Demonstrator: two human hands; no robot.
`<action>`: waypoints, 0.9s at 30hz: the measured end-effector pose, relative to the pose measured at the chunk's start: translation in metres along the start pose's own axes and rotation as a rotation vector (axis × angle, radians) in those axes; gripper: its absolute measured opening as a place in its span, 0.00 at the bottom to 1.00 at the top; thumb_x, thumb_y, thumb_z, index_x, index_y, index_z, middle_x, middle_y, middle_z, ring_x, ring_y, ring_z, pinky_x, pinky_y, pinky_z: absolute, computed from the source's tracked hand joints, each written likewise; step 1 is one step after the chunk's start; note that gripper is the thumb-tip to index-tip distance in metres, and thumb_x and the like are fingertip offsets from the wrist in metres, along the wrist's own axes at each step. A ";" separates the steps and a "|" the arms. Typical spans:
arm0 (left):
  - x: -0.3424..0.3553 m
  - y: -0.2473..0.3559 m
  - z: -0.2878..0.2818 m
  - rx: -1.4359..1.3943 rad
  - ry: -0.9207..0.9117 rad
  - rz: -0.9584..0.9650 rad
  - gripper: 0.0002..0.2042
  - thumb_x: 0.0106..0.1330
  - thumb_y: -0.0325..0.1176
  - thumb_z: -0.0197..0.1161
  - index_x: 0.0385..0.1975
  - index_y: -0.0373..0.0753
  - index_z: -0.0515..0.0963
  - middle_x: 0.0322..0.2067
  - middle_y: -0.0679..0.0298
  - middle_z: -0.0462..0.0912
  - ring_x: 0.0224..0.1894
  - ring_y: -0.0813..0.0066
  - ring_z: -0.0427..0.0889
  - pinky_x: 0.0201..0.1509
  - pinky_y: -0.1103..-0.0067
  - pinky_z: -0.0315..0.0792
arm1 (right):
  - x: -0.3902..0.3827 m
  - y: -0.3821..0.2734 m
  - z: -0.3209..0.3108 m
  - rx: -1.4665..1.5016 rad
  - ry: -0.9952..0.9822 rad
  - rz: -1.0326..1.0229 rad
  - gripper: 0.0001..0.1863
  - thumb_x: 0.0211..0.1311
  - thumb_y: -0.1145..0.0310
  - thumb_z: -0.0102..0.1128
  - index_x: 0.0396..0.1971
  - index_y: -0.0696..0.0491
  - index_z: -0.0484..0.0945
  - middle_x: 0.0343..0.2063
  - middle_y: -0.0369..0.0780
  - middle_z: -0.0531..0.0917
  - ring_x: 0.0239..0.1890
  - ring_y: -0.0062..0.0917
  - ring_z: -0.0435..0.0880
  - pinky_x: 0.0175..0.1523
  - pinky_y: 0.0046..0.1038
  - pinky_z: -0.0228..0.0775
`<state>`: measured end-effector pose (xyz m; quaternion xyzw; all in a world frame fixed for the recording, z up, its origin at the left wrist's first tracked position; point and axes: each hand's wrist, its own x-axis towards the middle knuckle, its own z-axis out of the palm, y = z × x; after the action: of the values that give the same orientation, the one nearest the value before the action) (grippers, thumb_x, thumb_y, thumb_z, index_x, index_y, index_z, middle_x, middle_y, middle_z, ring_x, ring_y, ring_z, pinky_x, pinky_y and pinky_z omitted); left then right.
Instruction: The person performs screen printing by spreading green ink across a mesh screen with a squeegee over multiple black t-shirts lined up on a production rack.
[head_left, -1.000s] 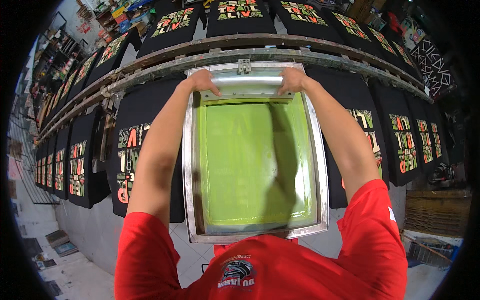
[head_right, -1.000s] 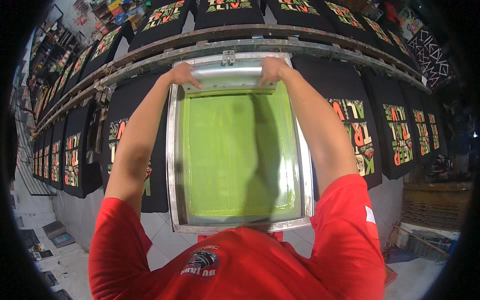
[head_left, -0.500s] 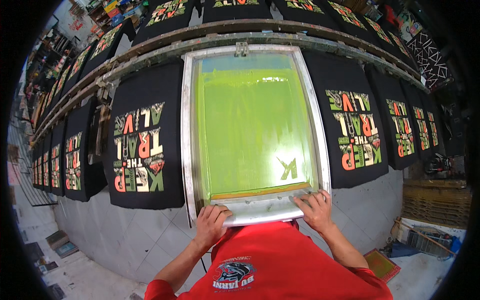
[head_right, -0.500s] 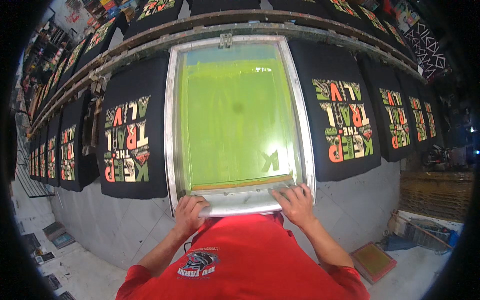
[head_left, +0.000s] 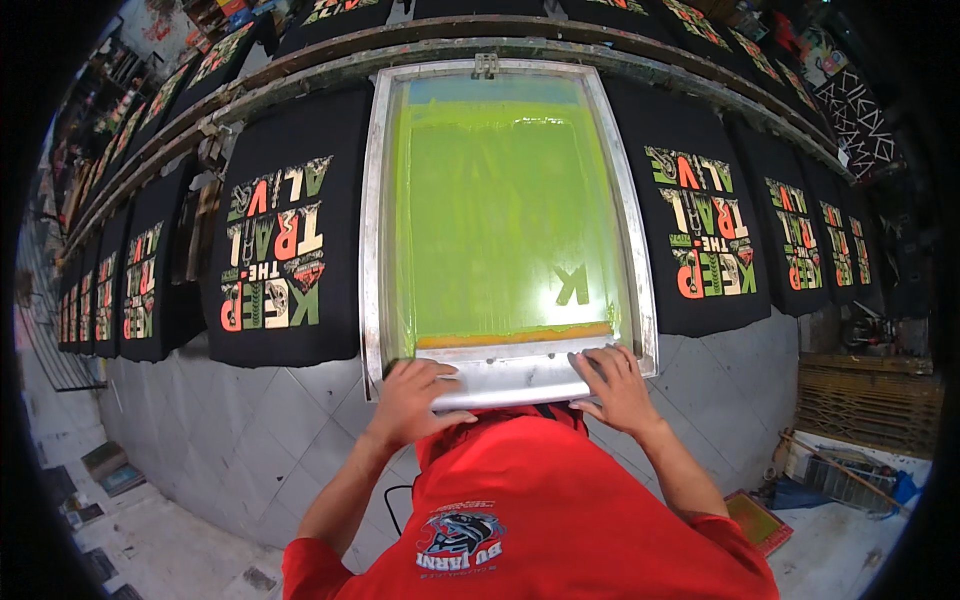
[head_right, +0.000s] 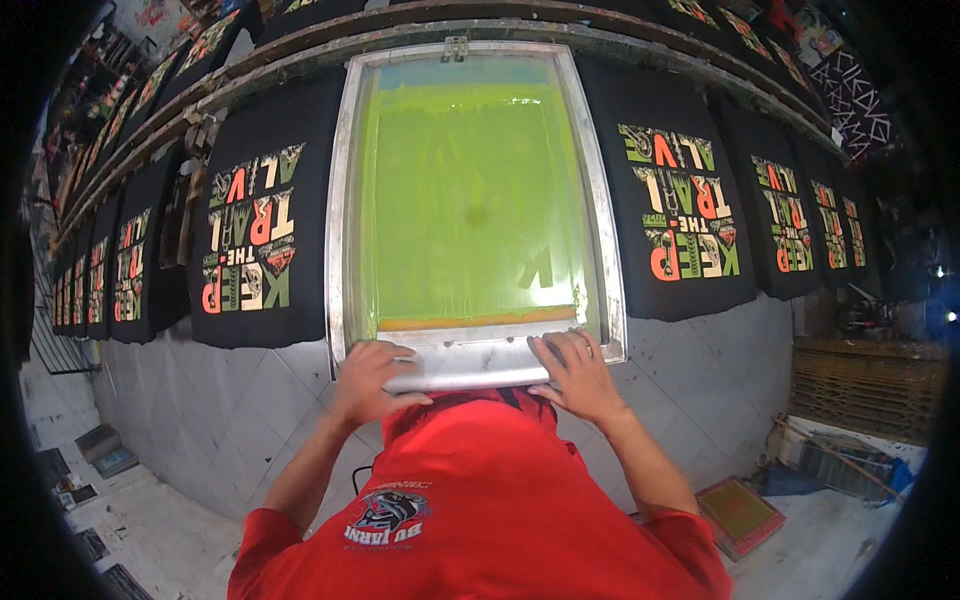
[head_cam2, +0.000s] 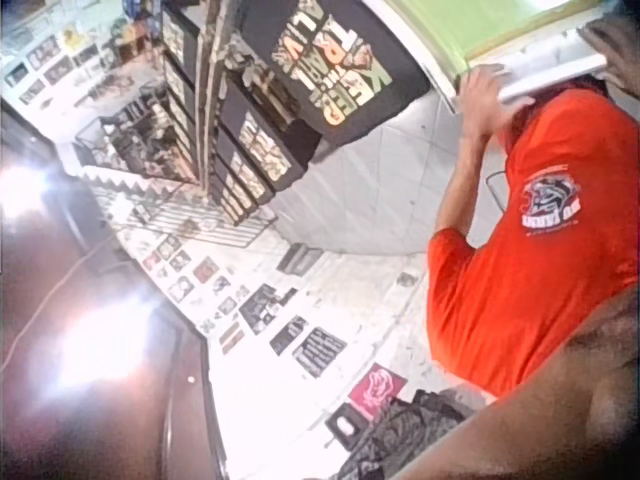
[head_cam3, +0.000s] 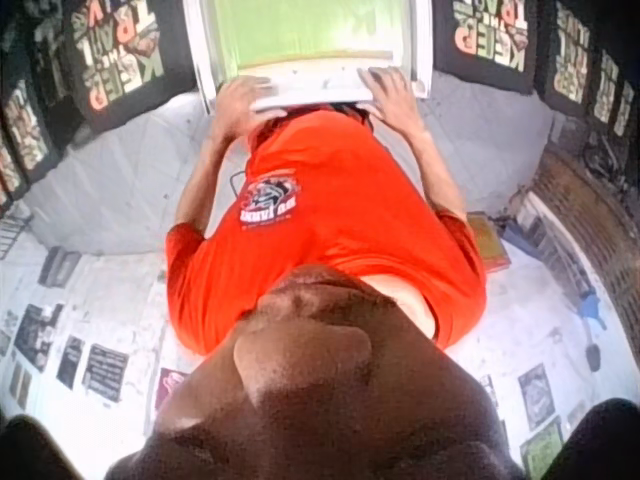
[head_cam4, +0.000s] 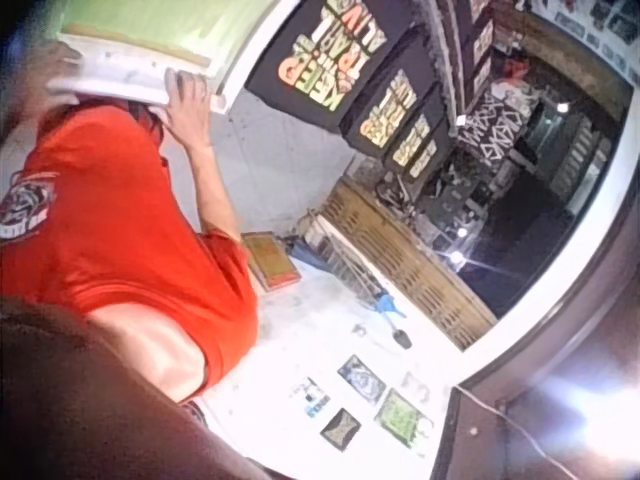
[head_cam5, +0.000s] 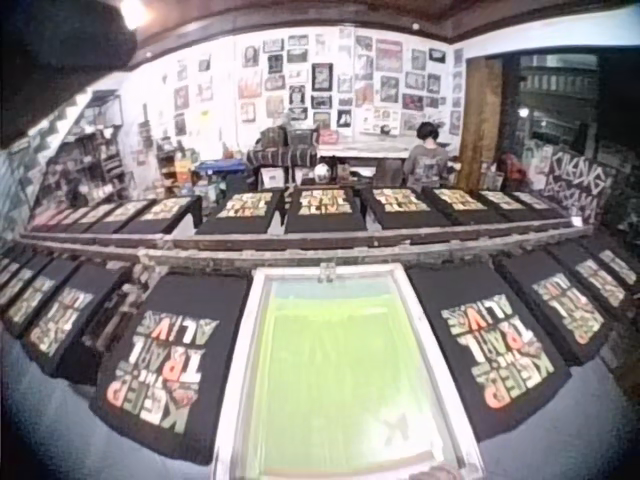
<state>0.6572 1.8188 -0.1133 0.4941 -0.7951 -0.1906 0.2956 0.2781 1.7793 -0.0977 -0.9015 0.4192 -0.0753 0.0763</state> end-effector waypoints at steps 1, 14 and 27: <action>-0.005 -0.003 -0.004 -0.039 0.097 -0.042 0.21 0.58 0.48 0.76 0.44 0.41 0.84 0.47 0.60 0.84 0.48 0.58 0.81 0.53 0.66 0.74 | 0.001 -0.003 -0.010 0.046 0.040 0.044 0.39 0.57 0.47 0.72 0.66 0.50 0.74 0.56 0.46 0.75 0.59 0.44 0.73 0.68 0.47 0.62; -0.058 -0.068 -0.003 -0.331 0.320 -1.200 0.39 0.72 0.65 0.57 0.37 0.21 0.83 0.26 0.56 0.81 0.31 0.74 0.75 0.37 0.71 0.73 | 0.007 0.058 -0.005 0.458 0.059 1.111 0.40 0.73 0.40 0.52 0.66 0.62 0.70 0.59 0.60 0.79 0.65 0.51 0.77 0.68 0.42 0.67; 0.016 -0.065 -0.030 -0.521 0.557 -1.207 0.42 0.66 0.64 0.66 0.47 0.17 0.80 0.39 0.51 0.84 0.42 0.69 0.80 0.52 0.74 0.74 | 0.066 0.107 -0.018 0.657 0.372 1.032 0.44 0.69 0.39 0.59 0.64 0.68 0.72 0.57 0.58 0.82 0.62 0.45 0.80 0.68 0.38 0.66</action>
<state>0.7149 1.7757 -0.1251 0.7916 -0.2063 -0.3717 0.4389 0.2371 1.6590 -0.0973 -0.4852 0.7607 -0.3087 0.3009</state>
